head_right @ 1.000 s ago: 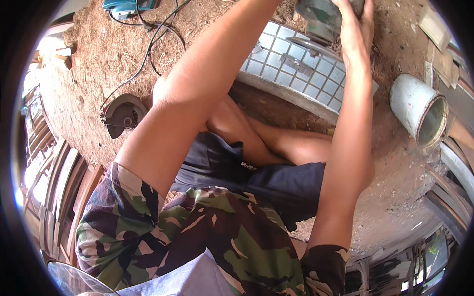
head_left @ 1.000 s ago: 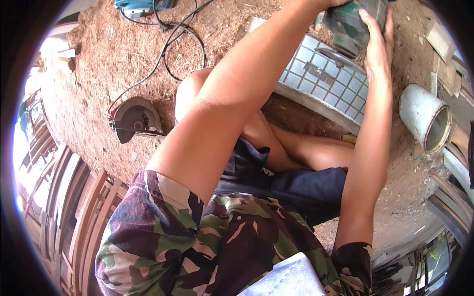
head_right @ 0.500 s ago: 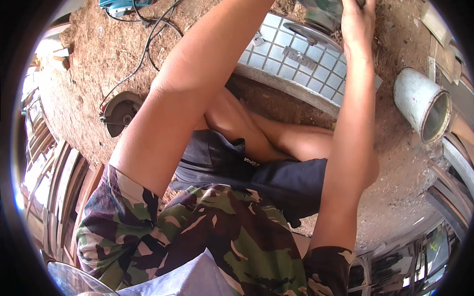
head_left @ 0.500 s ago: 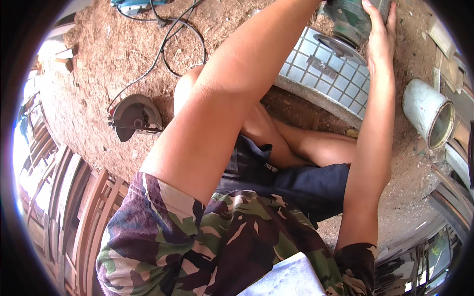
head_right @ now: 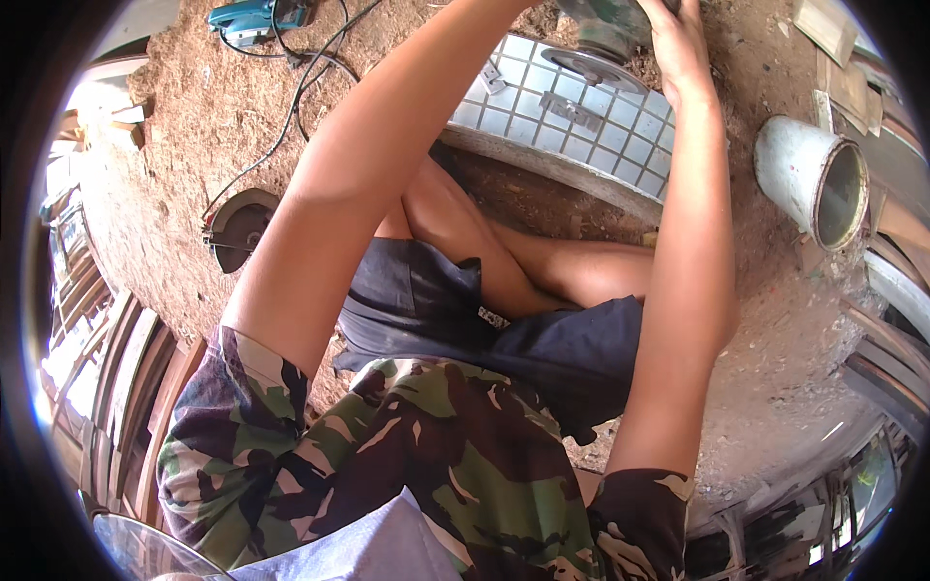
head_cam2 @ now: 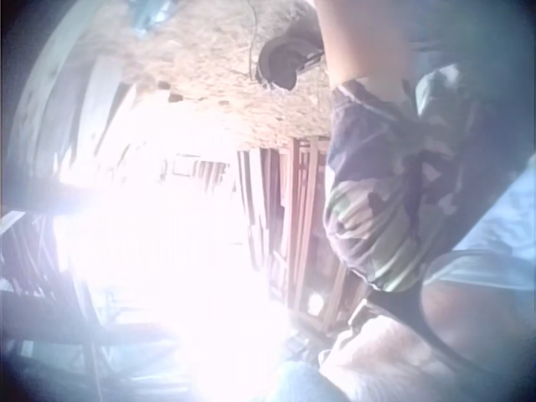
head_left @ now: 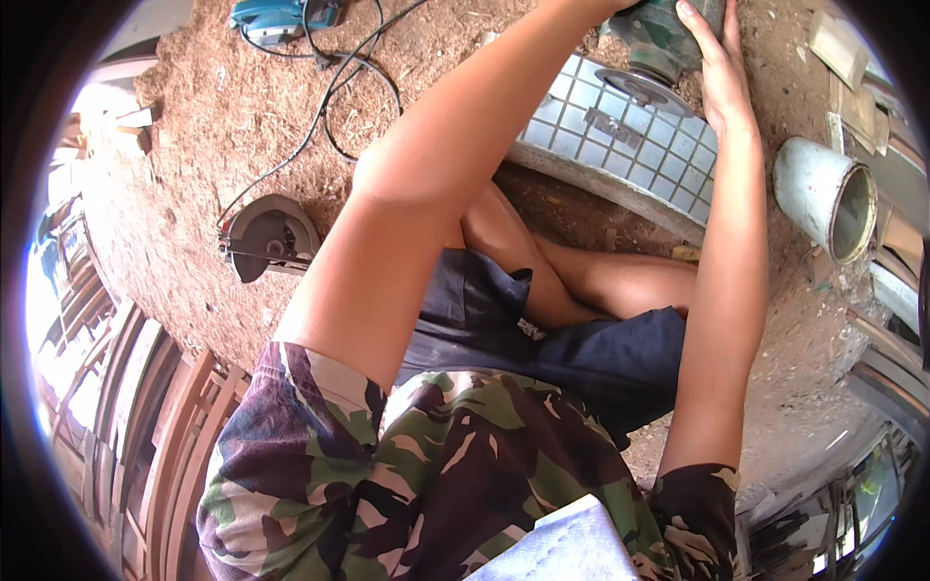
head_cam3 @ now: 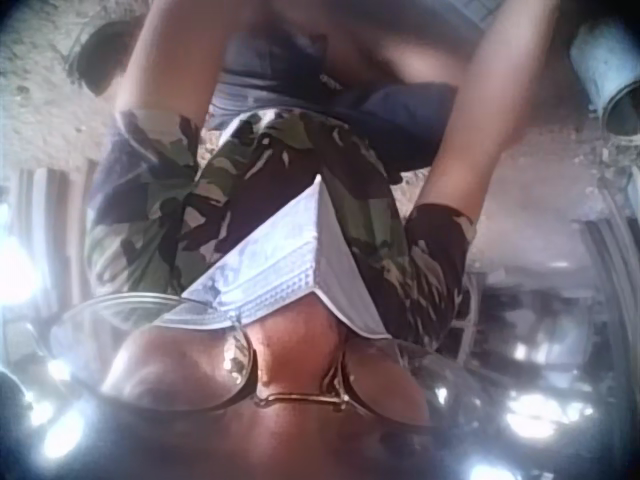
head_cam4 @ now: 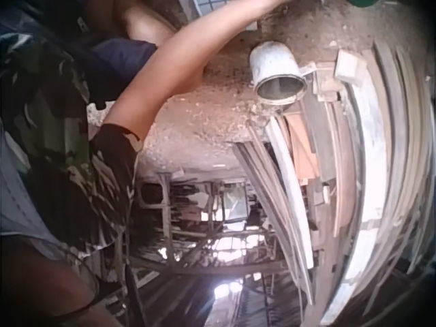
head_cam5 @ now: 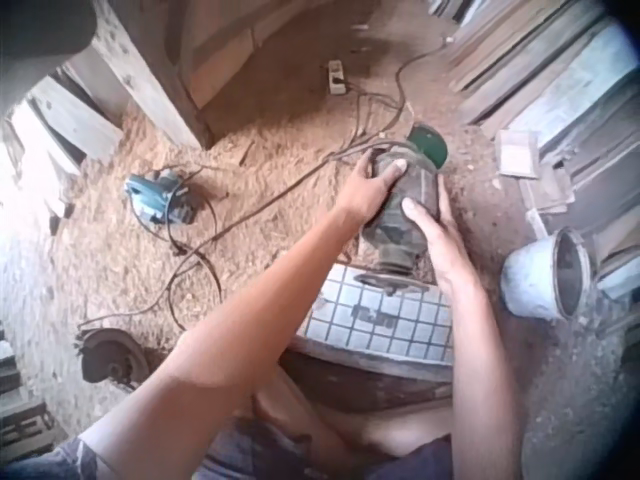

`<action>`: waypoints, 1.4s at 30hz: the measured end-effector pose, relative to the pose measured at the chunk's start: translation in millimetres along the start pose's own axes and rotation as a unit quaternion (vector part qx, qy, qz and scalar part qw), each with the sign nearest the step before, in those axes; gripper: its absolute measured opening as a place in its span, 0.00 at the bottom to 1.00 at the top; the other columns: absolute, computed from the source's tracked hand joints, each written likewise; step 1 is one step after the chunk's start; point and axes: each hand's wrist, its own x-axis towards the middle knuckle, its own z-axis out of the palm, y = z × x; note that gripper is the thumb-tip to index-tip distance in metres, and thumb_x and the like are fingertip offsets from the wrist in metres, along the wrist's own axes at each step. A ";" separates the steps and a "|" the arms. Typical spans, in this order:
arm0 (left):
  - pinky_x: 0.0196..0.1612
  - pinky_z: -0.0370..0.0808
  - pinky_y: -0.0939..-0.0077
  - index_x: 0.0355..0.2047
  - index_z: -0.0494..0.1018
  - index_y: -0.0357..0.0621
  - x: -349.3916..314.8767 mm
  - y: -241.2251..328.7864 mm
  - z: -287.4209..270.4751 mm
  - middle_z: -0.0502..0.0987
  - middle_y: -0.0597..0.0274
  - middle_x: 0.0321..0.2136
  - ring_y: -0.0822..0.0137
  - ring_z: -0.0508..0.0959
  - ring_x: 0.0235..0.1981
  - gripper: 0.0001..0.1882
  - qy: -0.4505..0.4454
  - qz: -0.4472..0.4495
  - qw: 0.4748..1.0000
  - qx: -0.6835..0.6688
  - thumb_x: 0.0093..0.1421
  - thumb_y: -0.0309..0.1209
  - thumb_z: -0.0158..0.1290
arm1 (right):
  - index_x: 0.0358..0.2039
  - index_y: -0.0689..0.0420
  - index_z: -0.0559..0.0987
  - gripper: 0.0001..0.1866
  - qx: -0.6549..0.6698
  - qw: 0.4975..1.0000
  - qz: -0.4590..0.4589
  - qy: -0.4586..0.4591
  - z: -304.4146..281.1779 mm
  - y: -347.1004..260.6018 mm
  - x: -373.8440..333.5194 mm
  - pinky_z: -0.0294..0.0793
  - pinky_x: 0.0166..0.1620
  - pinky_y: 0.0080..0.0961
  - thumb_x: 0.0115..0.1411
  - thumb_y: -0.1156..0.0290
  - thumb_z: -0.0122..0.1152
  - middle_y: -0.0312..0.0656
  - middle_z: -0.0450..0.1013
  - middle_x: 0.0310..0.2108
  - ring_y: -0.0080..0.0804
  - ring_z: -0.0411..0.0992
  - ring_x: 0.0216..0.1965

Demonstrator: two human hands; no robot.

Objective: The person uses a bench grinder to sharpen the edges of several small rectangular metal plates, handling them one at a time and checking the edges by hand.

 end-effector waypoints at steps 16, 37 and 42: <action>0.49 0.77 0.68 0.60 0.76 0.37 -76.2 -16.6 -67.3 0.83 0.52 0.46 0.61 0.81 0.45 0.30 -0.121 -0.093 0.986 0.071 0.72 0.51 0.51 | 0.73 0.51 0.66 0.37 -0.109 0.986 0.082 0.098 -43.4 30.0 -40.0 0.58 0.71 0.43 0.72 0.42 0.52 0.48 0.61 0.73 0.46 0.66 0.68; 0.50 0.82 0.48 0.60 0.75 0.33 -120.2 -77.8 -155.0 0.79 0.38 0.56 0.46 0.80 0.55 0.43 -0.002 -0.227 0.876 0.426 0.56 0.58 0.64 | 0.69 0.69 0.61 0.48 -0.338 0.886 0.215 0.232 -95.4 91.3 -148.4 0.65 0.68 0.45 0.58 0.53 0.72 0.64 0.69 0.64 0.53 0.68 0.66; 0.42 0.84 0.52 0.57 0.77 0.33 -141.7 -58.0 -137.5 0.81 0.45 0.52 0.51 0.82 0.49 0.35 -0.066 -0.254 0.880 0.396 0.55 0.47 0.66 | 0.63 0.76 0.63 0.47 -0.258 0.910 0.233 0.225 -125.4 120.9 -150.5 0.71 0.62 0.37 0.53 0.62 0.78 0.61 0.73 0.60 0.46 0.74 0.59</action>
